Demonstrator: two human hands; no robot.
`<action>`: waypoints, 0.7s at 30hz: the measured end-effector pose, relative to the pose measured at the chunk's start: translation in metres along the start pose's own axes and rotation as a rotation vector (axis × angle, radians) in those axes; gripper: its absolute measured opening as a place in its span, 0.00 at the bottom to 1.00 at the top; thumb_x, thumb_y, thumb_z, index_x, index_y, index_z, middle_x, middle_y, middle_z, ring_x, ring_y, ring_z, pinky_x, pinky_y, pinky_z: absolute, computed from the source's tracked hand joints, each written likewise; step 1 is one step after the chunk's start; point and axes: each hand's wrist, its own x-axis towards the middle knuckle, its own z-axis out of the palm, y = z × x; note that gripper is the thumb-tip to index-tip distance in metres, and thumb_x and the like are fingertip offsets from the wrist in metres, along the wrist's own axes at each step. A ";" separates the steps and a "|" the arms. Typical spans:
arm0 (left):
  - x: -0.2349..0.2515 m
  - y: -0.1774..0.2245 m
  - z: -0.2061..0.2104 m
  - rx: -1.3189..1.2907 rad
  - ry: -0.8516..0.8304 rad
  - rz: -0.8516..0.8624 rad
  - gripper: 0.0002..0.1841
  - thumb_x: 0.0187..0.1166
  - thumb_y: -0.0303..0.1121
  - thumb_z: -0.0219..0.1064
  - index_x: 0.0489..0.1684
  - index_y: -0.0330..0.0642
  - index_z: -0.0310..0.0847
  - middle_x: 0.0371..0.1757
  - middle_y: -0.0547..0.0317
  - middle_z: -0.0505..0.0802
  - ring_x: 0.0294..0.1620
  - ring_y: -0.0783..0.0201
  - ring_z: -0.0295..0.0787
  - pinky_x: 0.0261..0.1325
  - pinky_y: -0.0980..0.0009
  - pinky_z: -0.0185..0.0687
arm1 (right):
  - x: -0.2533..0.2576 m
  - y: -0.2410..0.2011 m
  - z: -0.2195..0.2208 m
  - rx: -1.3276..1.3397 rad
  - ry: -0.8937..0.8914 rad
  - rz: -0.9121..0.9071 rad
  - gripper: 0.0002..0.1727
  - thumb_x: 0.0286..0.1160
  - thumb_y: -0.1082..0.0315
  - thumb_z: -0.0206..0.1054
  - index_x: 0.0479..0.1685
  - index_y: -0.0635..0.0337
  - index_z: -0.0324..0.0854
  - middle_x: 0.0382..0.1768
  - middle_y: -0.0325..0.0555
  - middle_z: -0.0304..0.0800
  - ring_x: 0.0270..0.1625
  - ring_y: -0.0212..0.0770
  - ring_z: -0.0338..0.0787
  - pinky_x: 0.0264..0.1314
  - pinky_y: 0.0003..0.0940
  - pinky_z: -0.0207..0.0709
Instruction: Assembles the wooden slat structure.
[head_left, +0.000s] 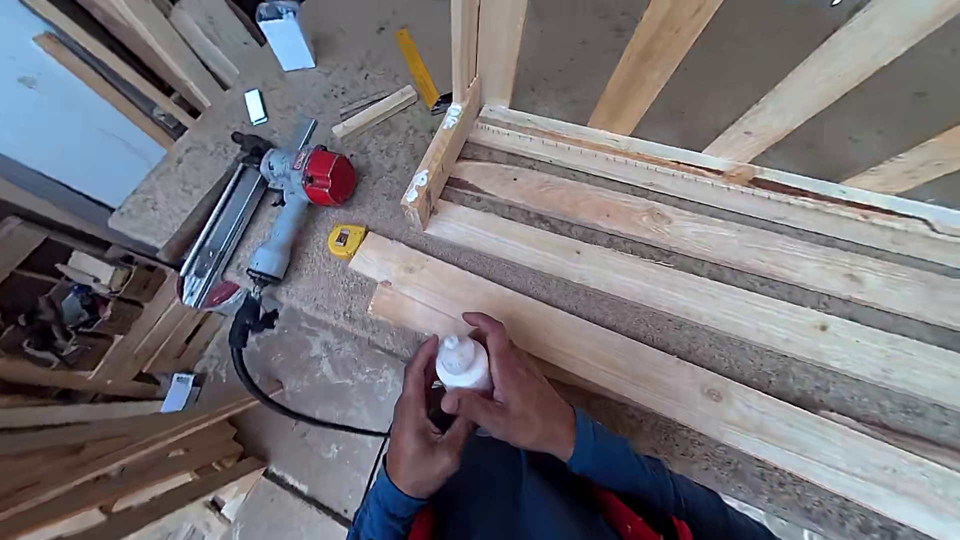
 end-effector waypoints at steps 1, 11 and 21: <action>0.018 -0.005 -0.008 -0.012 -0.048 -0.002 0.50 0.55 0.28 0.85 0.80 0.19 0.59 0.65 0.41 0.89 0.62 0.53 0.92 0.65 0.55 0.93 | 0.010 0.003 -0.001 -0.013 0.018 -0.020 0.55 0.63 0.27 0.72 0.86 0.54 0.64 0.53 0.40 0.92 0.56 0.34 0.92 0.62 0.44 0.89; 0.251 0.074 -0.159 0.173 -0.111 0.347 0.44 0.52 0.30 0.89 0.76 0.36 0.72 0.65 0.53 0.91 0.65 0.58 0.90 0.68 0.54 0.91 | 0.033 0.056 -0.004 -0.194 0.393 0.189 0.32 0.76 0.40 0.71 0.66 0.57 0.85 0.54 0.44 0.93 0.57 0.41 0.92 0.62 0.44 0.87; 0.499 -0.014 -0.234 0.250 -0.456 0.095 0.44 0.51 0.11 0.80 0.79 0.37 0.70 0.67 0.43 0.89 0.64 0.52 0.91 0.65 0.53 0.90 | 0.001 0.060 0.043 -0.513 0.806 0.161 0.27 0.67 0.42 0.74 0.63 0.45 0.87 0.58 0.34 0.91 0.62 0.38 0.88 0.66 0.44 0.83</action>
